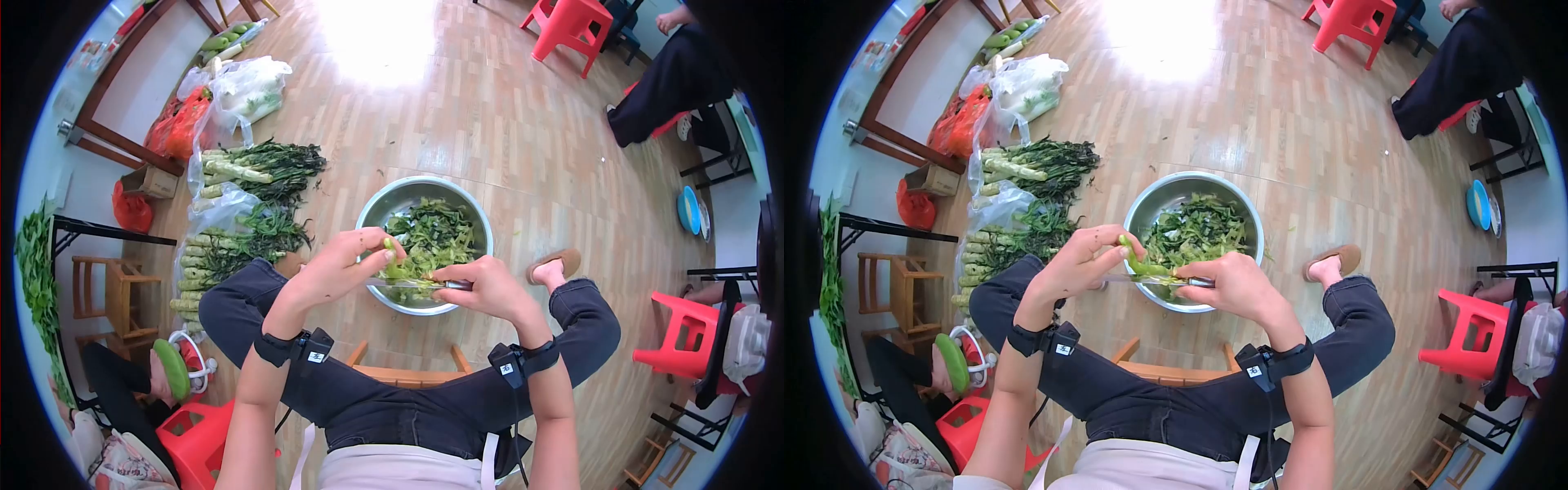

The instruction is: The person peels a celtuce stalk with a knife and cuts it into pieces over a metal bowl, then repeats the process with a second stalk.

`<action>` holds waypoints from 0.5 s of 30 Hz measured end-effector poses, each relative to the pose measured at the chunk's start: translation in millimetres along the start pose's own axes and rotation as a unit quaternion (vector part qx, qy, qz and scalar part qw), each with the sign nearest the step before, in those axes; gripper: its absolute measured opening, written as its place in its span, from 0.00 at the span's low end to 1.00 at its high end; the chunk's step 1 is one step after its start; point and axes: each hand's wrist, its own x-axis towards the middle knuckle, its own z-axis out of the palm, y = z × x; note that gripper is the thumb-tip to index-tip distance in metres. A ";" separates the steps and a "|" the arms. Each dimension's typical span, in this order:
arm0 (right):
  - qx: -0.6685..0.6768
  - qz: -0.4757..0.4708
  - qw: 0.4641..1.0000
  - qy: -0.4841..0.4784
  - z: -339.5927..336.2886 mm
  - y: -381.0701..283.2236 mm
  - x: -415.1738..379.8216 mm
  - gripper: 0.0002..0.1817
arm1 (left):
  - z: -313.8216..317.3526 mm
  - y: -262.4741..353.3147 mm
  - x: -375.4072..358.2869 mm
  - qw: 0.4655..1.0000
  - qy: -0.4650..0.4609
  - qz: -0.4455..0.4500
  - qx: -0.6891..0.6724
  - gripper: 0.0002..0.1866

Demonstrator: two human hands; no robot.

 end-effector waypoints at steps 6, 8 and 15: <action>0.148 0.112 0.983 0.002 2.3 22.7 -28.2 0.15 | -17.0 -42.0 5.0 0.984 0.074 -0.044 -0.154 0.05; 0.188 0.163 0.968 0.025 10.1 39.1 -41.3 0.15 | -12.1 -50.3 6.1 0.983 0.094 -0.058 -0.147 0.05; 0.341 0.267 0.894 0.109 26.7 65.9 -60.7 0.17 | 20.9 -109.1 23.5 0.986 0.159 -0.044 -0.028 0.07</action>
